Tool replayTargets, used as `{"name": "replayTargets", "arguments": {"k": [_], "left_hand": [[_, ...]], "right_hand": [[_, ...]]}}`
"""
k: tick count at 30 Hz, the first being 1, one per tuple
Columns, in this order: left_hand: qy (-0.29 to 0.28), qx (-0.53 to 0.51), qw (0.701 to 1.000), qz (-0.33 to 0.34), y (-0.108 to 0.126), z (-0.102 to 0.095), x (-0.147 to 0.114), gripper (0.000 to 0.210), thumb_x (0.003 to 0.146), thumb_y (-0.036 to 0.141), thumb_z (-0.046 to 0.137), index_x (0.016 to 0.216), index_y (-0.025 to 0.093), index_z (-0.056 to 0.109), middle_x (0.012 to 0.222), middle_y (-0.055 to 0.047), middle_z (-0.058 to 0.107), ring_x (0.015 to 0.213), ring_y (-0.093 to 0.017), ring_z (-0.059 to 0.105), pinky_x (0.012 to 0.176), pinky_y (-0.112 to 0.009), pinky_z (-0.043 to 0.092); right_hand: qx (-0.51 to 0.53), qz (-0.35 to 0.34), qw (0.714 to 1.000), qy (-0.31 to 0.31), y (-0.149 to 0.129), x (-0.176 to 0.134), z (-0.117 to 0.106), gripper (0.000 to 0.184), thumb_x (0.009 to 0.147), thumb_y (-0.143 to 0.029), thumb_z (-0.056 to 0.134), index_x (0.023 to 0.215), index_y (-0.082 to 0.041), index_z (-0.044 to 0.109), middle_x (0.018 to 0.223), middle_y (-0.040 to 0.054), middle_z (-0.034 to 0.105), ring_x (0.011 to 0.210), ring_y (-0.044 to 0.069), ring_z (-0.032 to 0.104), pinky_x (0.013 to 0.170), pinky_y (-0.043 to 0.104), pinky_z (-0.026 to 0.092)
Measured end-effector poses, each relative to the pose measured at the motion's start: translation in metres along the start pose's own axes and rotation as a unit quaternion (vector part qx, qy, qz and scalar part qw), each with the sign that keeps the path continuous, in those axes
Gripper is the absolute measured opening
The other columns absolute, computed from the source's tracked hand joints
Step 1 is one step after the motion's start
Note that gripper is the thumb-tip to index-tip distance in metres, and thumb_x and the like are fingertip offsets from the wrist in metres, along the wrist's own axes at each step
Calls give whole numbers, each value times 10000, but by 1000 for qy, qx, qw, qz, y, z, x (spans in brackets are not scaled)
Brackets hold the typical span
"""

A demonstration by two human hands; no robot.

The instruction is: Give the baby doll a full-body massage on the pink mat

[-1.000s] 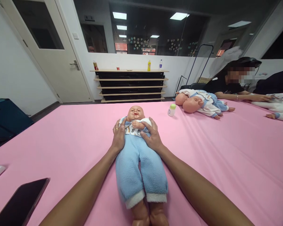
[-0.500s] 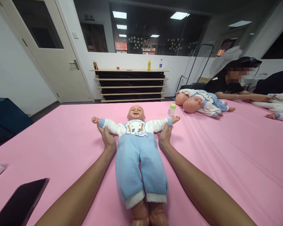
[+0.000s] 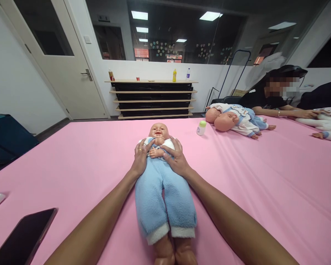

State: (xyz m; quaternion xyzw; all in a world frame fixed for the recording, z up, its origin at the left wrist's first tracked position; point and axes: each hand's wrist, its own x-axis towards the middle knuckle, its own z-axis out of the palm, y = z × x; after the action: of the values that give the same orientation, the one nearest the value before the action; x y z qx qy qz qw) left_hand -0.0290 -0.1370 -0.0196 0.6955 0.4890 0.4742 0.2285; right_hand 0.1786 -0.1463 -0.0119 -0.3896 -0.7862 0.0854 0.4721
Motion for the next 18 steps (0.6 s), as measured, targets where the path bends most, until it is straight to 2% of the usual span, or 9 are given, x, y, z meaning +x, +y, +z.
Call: {"name": "replayTargets", "arguments": {"k": [3,6,9,11,14,16,18], "left_hand": [[-14,27,1000,-1,7,-1,-1,557,986,501,91,1357,405,495,1539,51,263,1446,-200,130,1193,-481,58],[-6,37,999,11,8,0,-2,540,992,480,111,1379,381,474,1539,38,266,1447,-193,137,1196,-469,73],[56,12,998,14,4,1,-2,518,997,466,163,1423,334,426,1531,10,295,1449,-194,155,1201,-446,91],[121,-36,992,2,1,0,-2,519,995,462,209,1471,305,343,1538,-9,287,1450,-192,171,1202,-415,134],[199,-115,973,-33,-4,-5,-3,565,994,455,238,1527,291,149,1553,-27,254,1437,-187,231,1172,-370,252],[228,-146,961,-59,-10,-8,-3,576,999,446,212,1532,298,51,1539,-41,281,1403,-186,317,1126,-347,336],[249,-165,951,-84,-16,-11,-3,565,1003,436,180,1527,311,10,1507,-51,338,1345,-187,413,1062,-333,413]], "right_hand": [[-23,-24,999,-18,-3,2,1,328,926,-411,530,1219,-311,638,1498,18,359,1442,239,205,1187,533,70],[-24,3,1000,-2,-3,-1,2,371,892,-426,574,1241,-308,616,1516,22,318,1443,260,193,1176,549,110],[9,73,996,58,-1,-5,3,470,877,-458,576,1309,-275,549,1535,58,269,1433,268,216,1153,507,232],[48,113,985,117,0,-7,1,488,920,-462,498,1359,-250,482,1502,84,329,1407,242,284,1135,456,289],[96,187,950,232,10,-6,-4,495,975,-471,353,1405,-227,389,1422,95,446,1330,218,408,1112,437,323],[109,273,905,308,22,-5,-7,543,976,-511,295,1414,-197,358,1382,119,484,1276,240,466,1075,457,359],[111,342,862,358,37,-5,-10,611,969,-540,246,1436,-151,307,1409,159,440,1288,266,455,1065,469,368]]}}
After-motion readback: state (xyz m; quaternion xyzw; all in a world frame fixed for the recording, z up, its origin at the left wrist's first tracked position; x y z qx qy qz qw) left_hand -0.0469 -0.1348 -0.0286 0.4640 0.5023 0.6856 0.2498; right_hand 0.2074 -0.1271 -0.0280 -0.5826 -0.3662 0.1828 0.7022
